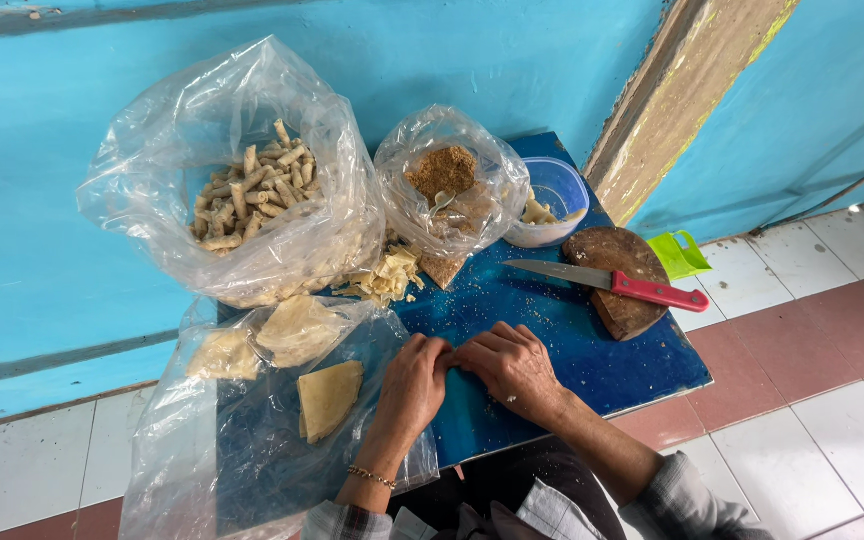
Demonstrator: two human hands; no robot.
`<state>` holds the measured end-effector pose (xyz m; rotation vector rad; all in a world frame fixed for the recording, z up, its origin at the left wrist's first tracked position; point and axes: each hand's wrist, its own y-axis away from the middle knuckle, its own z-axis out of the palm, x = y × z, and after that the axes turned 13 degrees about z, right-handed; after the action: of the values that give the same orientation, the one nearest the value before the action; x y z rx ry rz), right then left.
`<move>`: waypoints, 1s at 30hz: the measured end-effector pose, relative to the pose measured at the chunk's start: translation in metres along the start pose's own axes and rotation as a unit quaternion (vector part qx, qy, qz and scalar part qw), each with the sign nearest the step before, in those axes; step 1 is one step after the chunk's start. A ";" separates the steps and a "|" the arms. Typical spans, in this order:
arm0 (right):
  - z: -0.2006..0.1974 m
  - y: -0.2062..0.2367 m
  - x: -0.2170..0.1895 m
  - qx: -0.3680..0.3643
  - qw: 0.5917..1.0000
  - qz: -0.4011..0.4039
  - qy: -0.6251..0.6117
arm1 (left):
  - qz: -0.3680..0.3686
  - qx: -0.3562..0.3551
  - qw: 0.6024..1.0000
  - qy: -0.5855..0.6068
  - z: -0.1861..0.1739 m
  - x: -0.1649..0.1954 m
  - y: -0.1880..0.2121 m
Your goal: The person sits at a small blue table and folds filled pastry wrappers. They take a triangular dough wrapper, spoon brown filling from a plastic bag onto it, then fold and pinch the wrapper closed, setting the finished pastry aside and repeating with the next wrapper.
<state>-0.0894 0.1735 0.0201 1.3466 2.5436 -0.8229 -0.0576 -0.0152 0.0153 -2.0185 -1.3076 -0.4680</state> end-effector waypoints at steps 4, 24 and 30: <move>-0.002 -0.007 0.006 -0.014 1.000 -0.010 0.019 | 0.011 0.008 1.000 0.019 -0.001 0.003 0.000; -0.018 -0.022 -0.018 -0.022 1.000 0.002 0.014 | -0.013 0.134 0.989 0.063 0.002 -0.001 -0.002; -0.066 -0.045 -0.042 0.137 0.987 -0.073 -0.042 | -0.105 0.191 0.965 0.148 -0.048 0.027 0.043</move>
<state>-0.0933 0.1581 0.1085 1.1707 2.5586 -1.2704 -0.0048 -0.0428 0.0510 -1.4411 -1.3134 -0.5440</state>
